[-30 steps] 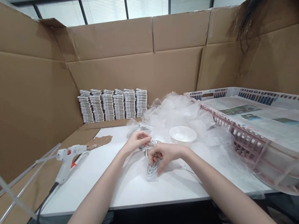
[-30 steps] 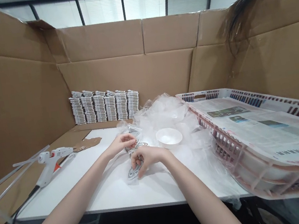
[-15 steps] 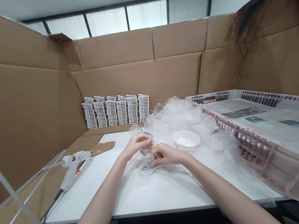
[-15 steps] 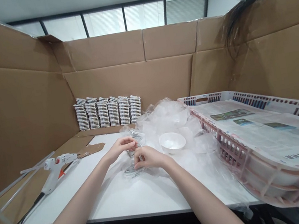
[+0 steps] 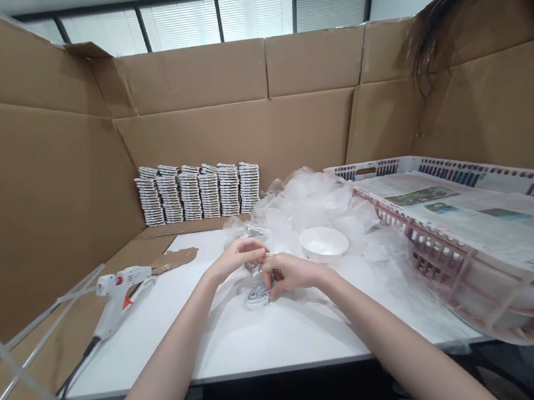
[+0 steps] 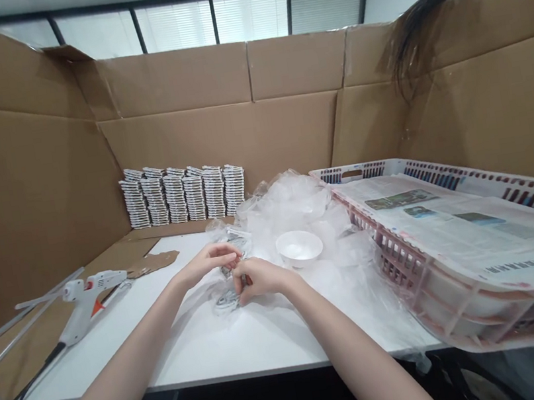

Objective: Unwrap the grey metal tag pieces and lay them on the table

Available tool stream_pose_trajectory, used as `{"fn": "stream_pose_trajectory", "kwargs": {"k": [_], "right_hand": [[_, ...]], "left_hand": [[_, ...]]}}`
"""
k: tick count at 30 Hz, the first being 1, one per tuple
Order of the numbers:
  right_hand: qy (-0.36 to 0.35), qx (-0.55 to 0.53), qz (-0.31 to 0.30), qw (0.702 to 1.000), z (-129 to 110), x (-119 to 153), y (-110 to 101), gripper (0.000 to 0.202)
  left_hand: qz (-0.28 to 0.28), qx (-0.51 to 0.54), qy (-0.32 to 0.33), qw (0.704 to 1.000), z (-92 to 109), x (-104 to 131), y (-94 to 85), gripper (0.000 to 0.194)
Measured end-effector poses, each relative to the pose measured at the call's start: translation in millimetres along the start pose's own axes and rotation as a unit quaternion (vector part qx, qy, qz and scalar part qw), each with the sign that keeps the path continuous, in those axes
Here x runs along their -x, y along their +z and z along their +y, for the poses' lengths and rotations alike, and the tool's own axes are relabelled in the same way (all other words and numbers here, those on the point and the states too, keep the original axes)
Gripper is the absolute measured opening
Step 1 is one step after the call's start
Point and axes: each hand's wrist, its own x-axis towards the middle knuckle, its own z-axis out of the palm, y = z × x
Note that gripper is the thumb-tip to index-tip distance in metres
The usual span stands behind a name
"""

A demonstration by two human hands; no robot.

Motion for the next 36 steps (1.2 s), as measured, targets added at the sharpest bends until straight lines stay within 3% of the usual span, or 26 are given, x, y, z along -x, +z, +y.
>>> {"fn": "stream_pose_trajectory", "kwargs": {"k": [7, 15, 20, 26, 30, 36], "right_hand": [[0.048, 0.023, 0.074, 0.996, -3, 2, 1, 0.013], [0.122, -0.065, 0.265, 0.954, -5, 0, -14, 0.010], [0.132, -0.139, 0.281, 0.940, 5, -2, -18, 0.017], [0.094, -0.069, 0.284, 0.952, -5, 0, -14, 0.035], [0.091, 0.035, 0.299, 0.949, -6, 1, -13, 0.026], [0.069, 0.038, 0.388, 0.918, 3, -5, -13, 0.021]], "left_hand": [[0.018, -0.010, -0.002, 1.000, 5, 2, 0.1, 0.038], [0.060, -0.025, 0.065, 0.996, 6, 1, 0.8, 0.036], [0.116, -0.086, 0.078, 0.986, -1, -3, 7.9, 0.030], [0.167, -0.037, 0.099, 0.980, -12, -9, 11.9, 0.029], [0.232, -0.002, 0.117, 0.966, -14, -12, 12.4, 0.028], [0.231, -0.033, 0.125, 0.964, -12, -15, 16.1, 0.029]]}}
